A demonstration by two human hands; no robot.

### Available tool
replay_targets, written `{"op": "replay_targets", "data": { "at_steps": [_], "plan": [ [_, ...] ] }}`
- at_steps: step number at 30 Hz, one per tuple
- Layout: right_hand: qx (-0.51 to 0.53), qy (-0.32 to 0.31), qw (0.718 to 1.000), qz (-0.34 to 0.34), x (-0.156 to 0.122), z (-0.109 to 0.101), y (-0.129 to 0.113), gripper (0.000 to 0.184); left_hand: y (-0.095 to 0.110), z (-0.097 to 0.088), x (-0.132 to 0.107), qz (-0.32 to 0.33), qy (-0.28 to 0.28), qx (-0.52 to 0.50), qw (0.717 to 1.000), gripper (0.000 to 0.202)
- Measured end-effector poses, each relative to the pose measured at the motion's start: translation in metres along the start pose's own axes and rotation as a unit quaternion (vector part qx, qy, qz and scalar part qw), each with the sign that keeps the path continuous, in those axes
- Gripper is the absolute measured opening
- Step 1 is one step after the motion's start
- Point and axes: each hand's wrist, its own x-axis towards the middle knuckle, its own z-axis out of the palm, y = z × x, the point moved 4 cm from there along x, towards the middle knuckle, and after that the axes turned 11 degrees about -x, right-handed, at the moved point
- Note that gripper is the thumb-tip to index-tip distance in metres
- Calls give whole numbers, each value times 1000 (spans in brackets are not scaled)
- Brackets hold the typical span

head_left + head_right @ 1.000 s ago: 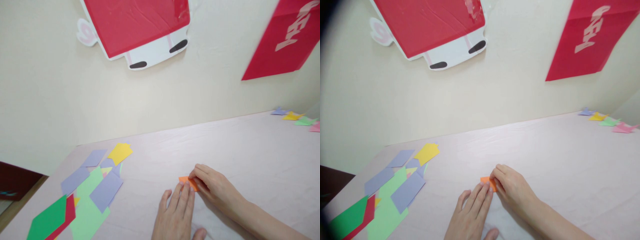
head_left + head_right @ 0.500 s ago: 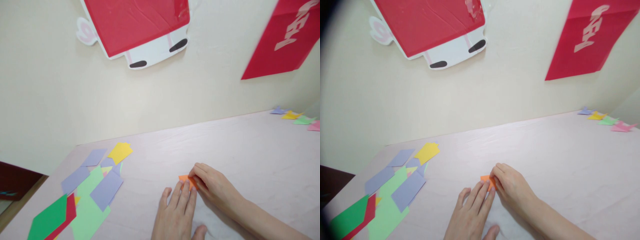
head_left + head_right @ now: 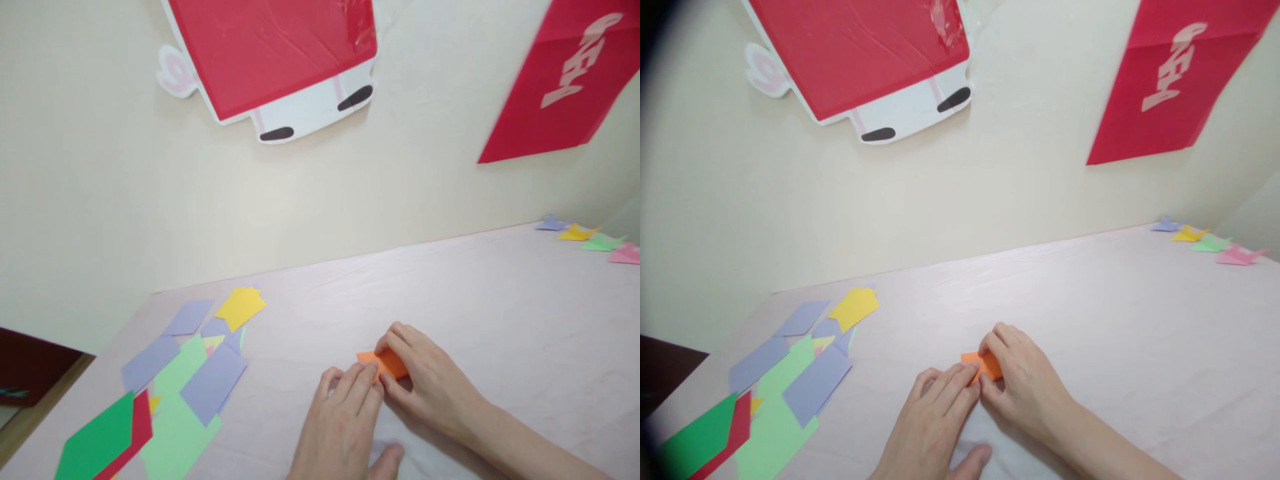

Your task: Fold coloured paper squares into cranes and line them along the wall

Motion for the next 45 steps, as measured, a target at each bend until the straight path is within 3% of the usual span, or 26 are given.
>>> {"op": "replay_targets", "data": {
  "at_steps": [5, 15, 22, 29, 37, 41, 45],
  "plan": [
    [8, -12, 1000, 18, 0, 0, 2, 17, 3, 0, 0, 11, 21, 22, 999, 52],
    [47, -17, 999, 11, -7, -1, 13, 50, 3, 0, 1, 7, 25, 23, 999, 48],
    [74, -32, 997, 10, -6, -2, 20, 58, 5, -2, 2, 20, 41, 33, 998, 50],
    [58, -54, 996, 49, -4, -6, 13, 31, 11, -6, 3, 30, 116, 97, 988, 48],
    [89, -70, 993, 27, -4, -10, 17, 29, 11, -9, -6, 20, 138, 152, 979, 50],
    [108, -55, 992, 26, -7, -10, 19, 35, 5, -5, -9, 8, 163, 124, 979, 40],
    [100, -35, 994, 38, -8, -8, 19, 30, -2, -8, -9, -7, 174, 98, 980, 34]
  ]
}}
